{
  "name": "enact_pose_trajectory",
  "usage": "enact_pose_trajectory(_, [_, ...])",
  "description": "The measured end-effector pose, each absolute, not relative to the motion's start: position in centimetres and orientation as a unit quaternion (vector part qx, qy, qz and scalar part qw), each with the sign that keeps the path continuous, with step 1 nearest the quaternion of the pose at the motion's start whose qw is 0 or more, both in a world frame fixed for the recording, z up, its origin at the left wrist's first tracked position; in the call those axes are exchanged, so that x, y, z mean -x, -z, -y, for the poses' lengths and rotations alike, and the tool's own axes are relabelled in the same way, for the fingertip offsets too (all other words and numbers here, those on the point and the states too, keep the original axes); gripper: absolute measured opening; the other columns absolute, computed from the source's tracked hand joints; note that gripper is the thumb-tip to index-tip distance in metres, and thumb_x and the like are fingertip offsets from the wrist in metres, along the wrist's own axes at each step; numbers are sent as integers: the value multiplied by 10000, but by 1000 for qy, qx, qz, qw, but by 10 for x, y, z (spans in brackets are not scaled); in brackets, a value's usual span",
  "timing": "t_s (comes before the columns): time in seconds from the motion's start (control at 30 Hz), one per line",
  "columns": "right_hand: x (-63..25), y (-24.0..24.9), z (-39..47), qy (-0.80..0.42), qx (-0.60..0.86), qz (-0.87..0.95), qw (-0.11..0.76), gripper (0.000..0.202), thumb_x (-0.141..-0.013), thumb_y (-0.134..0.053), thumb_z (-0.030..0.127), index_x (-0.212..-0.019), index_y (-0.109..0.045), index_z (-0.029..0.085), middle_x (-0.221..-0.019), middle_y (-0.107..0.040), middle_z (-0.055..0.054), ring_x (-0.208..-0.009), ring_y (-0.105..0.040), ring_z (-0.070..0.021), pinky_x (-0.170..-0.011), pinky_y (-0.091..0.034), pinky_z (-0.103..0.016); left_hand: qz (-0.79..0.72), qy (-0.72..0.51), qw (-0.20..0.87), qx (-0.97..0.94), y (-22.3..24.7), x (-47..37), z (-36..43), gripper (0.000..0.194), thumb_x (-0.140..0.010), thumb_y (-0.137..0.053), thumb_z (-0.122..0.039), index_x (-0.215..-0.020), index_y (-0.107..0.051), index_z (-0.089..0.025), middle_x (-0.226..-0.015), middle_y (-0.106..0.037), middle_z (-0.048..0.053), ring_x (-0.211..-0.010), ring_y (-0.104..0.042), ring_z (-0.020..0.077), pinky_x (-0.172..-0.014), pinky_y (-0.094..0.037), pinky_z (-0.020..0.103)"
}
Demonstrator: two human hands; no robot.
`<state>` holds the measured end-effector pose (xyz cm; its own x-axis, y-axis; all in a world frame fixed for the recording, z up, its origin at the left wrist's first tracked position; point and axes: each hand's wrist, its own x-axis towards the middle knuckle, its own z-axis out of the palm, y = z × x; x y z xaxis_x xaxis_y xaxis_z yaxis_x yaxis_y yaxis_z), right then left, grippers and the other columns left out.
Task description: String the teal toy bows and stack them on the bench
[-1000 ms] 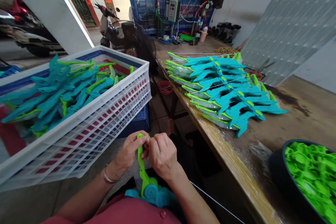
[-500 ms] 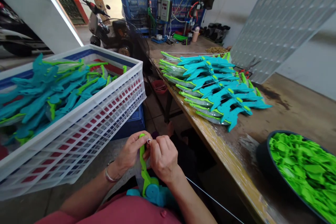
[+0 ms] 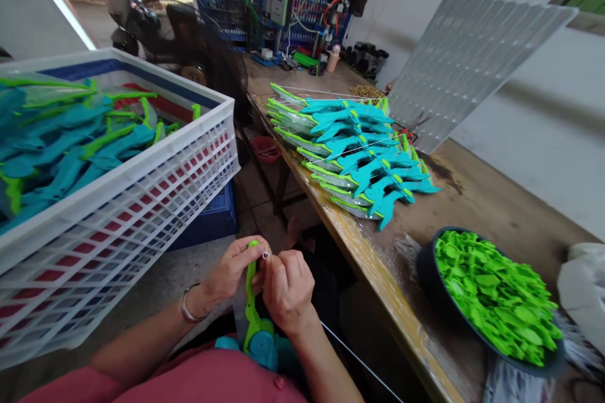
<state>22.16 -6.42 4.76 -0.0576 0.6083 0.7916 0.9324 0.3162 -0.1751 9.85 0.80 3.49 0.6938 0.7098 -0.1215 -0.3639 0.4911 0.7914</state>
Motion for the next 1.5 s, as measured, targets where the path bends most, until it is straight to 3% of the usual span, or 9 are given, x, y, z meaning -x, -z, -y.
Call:
enact_pose_trajectory(0.57, [-232, -47, 74, 162, 556, 685, 442, 118, -954, -589, 34, -1003, -603, 141, -860, -604, -75, -799, -571, -178, -682, -547, -298, -206, -284, 859, -373, -22, -113, -11, 350, -863, -722, -474, -798, -614, -147, -591, -577, -21, -393, -486, 83, -370, -406, 186])
enact_pose_trajectory(0.63, [-233, -44, 74, 139, 565, 681, 444, 106, -963, -630, 95, -1051, -606, 150, -900, -615, -80, -827, -591, -185, -702, -567, -306, -209, -285, 855, -380, -20, -114, -12, 349, -869, -723, -469, -793, -613, -148, -585, -562, -27, -398, -493, 83, -375, -404, 182])
enact_pose_trajectory(0.8, [-231, -40, 72, 70, 615, 652, 438, 323, -971, -689, 283, -1255, -594, 163, -1046, -628, -105, -902, -643, -196, -729, -602, -301, -212, -288, 853, -381, -19, -113, -12, 367, -869, -733, -482, -781, -603, -150, -622, -561, -27, -413, -510, 80, -381, -405, 180])
enact_pose_trajectory(0.97, [-225, -51, 72, -39, 633, 624, 456, 188, -977, -647, 194, -1164, -662, 212, -1017, -629, -51, -852, -654, -150, -720, -580, -243, -200, -281, 860, -377, -17, -114, -10, 354, -884, -715, -480, -812, -612, -150, -585, -565, -31, -405, -498, 79, -388, -393, 176])
enact_pose_trajectory(1.13, [-226, -59, 72, -57, 634, 609, 474, 128, -979, -615, 131, -1063, -678, 205, -971, -637, -34, -848, -662, -137, -707, -546, -225, -186, -279, 854, -398, -11, -114, -9, 317, -933, -655, -465, -850, -619, -161, -532, -554, -36, -405, -488, 91, -397, -382, 179])
enact_pose_trajectory(1.5, [-227, -74, 75, -90, 636, 605, 471, 137, -927, -570, 100, -841, -543, 203, -801, -539, 22, -666, -508, -98, -609, -419, -223, -199, -282, 838, -422, -19, -112, -10, 318, -931, -654, -439, -786, -595, -162, -578, -561, -30, -426, -491, 87, -420, -395, 195])
